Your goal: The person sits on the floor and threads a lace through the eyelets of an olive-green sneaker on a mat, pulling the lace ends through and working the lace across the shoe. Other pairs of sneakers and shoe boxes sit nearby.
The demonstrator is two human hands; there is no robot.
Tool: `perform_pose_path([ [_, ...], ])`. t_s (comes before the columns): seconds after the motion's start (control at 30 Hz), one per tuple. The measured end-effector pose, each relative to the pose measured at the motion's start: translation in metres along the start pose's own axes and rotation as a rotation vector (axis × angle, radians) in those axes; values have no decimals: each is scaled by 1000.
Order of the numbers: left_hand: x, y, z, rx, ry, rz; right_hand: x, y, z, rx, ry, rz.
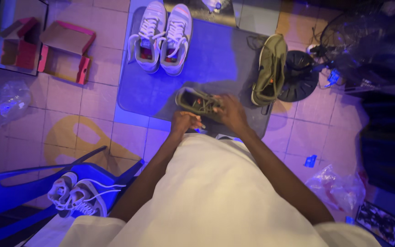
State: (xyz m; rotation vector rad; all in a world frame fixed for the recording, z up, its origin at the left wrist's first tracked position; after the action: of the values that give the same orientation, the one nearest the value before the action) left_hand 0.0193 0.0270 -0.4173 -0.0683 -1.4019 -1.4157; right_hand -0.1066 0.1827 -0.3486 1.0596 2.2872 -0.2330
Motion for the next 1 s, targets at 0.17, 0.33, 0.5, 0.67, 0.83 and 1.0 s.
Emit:
perform_pose_path([
  [0.17,12,16,4,47,14,-53,18,33,2,-162,446,-38],
  [0.33,45,51,24,-204,-5,-59,43,29,25,-183,507,61],
  [0.5,66,77,37,-459,-317,-102,57,18,36,-271,550,158],
  [0.67,91,36,14,-232,-896,171,45,10,33,-212,557,134],
  [0.83,75,-37,31,-132,-1237,403,31,6,-6,-69,417,209],
  [1.0,57,-89,5,45,-783,68,6,12,-50,153,249,197],
])
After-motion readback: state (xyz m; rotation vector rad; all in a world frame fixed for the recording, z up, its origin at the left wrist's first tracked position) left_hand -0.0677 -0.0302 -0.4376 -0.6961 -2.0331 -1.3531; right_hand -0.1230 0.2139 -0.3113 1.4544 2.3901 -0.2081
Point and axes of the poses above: each hand's wrist, its own y-axis away from the middle knuckle, its own z-axis out of the palm, x = y × z, the point moved 7 cm from there along -y, towards the middle knuckle, and after that the axes turned 13 degrees about y, right-handed, at the moved point
